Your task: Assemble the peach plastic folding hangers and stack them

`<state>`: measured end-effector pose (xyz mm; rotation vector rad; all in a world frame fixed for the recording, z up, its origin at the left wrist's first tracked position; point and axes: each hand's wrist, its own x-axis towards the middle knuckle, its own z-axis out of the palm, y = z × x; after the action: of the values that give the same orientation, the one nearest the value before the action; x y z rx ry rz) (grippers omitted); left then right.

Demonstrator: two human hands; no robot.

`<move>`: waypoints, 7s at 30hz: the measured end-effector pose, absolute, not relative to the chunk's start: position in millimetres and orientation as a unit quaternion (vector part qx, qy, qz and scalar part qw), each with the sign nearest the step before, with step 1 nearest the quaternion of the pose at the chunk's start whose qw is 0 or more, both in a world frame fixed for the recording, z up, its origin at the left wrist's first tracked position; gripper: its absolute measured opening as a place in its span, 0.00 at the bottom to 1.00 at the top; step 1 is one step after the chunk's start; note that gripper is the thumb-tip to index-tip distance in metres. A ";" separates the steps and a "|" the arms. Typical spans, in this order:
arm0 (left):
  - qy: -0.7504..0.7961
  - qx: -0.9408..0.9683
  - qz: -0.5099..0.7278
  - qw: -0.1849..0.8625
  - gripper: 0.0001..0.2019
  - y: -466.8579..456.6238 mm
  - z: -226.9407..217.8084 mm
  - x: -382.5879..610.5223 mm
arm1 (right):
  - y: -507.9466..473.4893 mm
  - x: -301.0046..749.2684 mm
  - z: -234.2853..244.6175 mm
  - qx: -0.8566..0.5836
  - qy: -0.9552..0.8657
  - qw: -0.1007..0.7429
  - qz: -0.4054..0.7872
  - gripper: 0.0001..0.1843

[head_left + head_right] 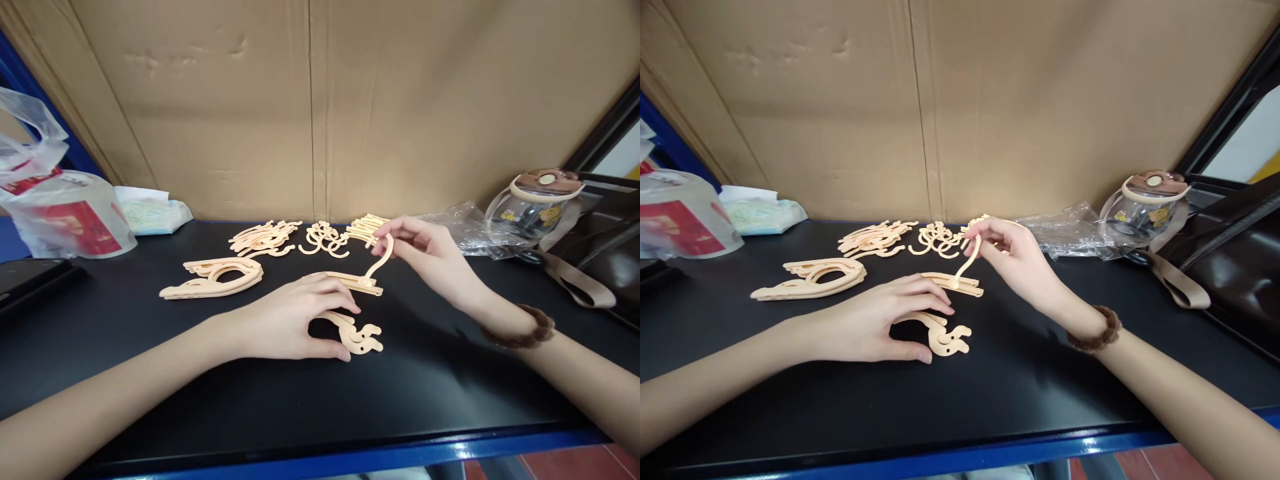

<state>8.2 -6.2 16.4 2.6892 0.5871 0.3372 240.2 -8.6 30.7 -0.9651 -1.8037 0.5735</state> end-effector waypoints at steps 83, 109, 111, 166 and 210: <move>0.366 0.733 0.475 0.322 0.09 9.6 21.0 4.7 | 0.5 241.1 8.1 -0.440 -0.847 0.297 -0.032 0.31; 0.402 0.901 0.157 0.034 0.09 -2.5 12.0 7.6 | -3.5 227.8 11.7 -0.409 -0.669 0.407 0.468 0.27; 0.396 0.905 0.157 -0.002 0.09 -0.3 8.2 7.6 | -3.8 227.4 10.9 -0.398 -0.661 0.412 0.485 0.27; 0.347 0.913 0.207 -0.063 0.33 -5.7 -11.5 19.6 | -12.4 209.7 -2.1 -0.370 -0.610 0.353 0.606 0.21; 0.220 0.944 0.161 -0.188 0.27 -4.3 -11.4 20.6 | -16.1 200.3 -1.0 -0.395 -0.602 0.346 0.602 0.23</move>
<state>20.6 -4.3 -11.4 3.3814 0.7889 0.5756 200.3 -16.1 -1.0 -1.0254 -1.5615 1.5629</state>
